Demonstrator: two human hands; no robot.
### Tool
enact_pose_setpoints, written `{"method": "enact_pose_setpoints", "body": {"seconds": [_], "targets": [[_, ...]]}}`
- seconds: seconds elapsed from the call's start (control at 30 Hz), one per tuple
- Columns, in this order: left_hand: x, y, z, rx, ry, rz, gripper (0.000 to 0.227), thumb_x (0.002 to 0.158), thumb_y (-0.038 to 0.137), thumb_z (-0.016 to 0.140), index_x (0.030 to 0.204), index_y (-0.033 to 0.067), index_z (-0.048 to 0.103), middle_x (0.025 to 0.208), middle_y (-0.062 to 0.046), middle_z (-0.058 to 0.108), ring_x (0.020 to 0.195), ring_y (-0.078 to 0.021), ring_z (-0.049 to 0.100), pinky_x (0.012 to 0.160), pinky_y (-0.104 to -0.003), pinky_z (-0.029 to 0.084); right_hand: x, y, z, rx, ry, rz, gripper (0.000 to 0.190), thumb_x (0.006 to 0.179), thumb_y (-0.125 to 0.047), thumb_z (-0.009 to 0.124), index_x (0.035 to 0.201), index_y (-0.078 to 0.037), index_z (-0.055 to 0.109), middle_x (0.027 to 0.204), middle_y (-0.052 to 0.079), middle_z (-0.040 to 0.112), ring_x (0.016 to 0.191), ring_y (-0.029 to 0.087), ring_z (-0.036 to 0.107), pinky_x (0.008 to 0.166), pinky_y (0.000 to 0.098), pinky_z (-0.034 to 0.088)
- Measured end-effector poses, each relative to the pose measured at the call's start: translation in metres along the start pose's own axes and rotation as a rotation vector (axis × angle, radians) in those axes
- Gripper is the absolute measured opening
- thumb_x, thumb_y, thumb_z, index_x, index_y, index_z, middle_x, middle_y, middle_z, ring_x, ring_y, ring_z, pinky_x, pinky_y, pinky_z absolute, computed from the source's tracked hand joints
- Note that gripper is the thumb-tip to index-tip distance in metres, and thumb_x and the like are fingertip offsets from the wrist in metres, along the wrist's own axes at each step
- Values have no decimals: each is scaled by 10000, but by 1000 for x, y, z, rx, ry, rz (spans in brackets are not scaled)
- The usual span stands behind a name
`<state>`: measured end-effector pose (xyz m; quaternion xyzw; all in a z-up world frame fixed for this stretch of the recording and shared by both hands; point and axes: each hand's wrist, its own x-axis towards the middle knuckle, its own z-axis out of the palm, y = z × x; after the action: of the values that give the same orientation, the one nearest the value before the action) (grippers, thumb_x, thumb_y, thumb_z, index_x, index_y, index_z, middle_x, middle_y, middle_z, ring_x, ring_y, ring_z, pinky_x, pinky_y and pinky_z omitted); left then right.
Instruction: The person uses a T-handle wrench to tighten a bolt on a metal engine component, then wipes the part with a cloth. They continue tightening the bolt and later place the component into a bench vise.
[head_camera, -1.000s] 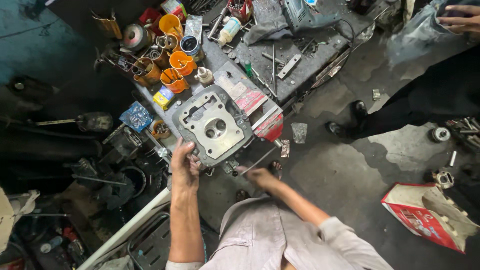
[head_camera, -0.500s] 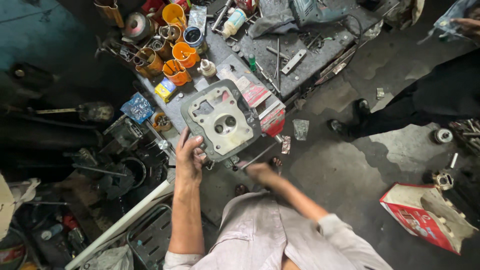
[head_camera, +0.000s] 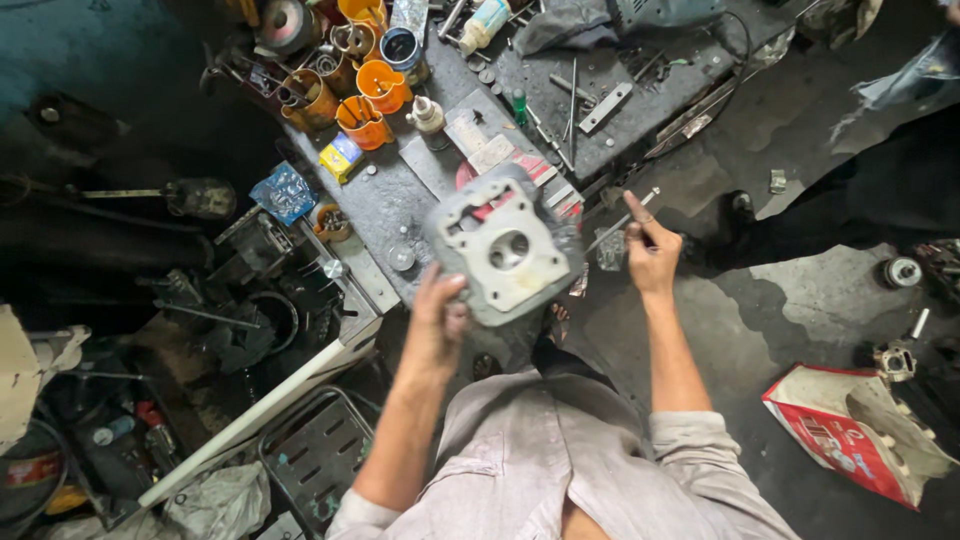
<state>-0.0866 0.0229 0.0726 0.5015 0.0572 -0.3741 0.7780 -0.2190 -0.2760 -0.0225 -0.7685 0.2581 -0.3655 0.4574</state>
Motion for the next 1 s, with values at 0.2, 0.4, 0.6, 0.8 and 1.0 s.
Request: {"method": "enact_pose_setpoints", "body": {"seconds": [0.2, 0.4, 0.6, 0.8, 1.0], "targets": [[5, -42, 42, -98, 45, -167, 891, 754, 249, 744, 1519, 165, 295, 1085, -33, 636, 756, -112, 568, 607, -268, 501, 7, -16, -6, -297, 136, -253, 373, 1021, -41, 689, 1368, -177, 694, 769, 154, 602, 615, 214, 540, 640, 353, 474], [16, -57, 56, -63, -19, -132, 984, 802, 255, 779, 1612, 124, 236, 1112, -68, 617, 777, -116, 553, 598, -255, 471, 8, -21, -11, -322, 59, -166, 403, 1031, -66, 714, 1413, -187, 675, 771, 180, 583, 606, 216, 519, 649, 339, 482], [13, -62, 64, -69, -47, -109, 723, 803, 304, 721, 1418, 114, 391, 1066, -70, 639, 746, -142, 665, 531, -303, 539, 10, -19, -12, -266, 43, -146, 458, 996, -13, 690, 1416, -193, 663, 738, 177, 582, 606, 195, 512, 638, 336, 472], [12, -67, 71, -30, -14, -113, 721, 889, 368, 755, 1471, 91, 433, 847, -79, 493, 591, -139, 480, 446, -279, 423, 11, -10, -15, -285, 18, -231, 505, 941, 5, 701, 1420, -148, 654, 862, 159, 691, 755, 130, 658, 724, 296, 510], [13, -68, 72, 14, 22, -74, 760, 845, 337, 765, 1458, 93, 388, 995, -63, 645, 711, -131, 613, 453, -274, 430, 19, -10, -13, 125, 55, -34, 315, 1040, 7, 671, 1354, -12, 701, 1258, 123, 692, 956, 97, 632, 840, 234, 509]]}}
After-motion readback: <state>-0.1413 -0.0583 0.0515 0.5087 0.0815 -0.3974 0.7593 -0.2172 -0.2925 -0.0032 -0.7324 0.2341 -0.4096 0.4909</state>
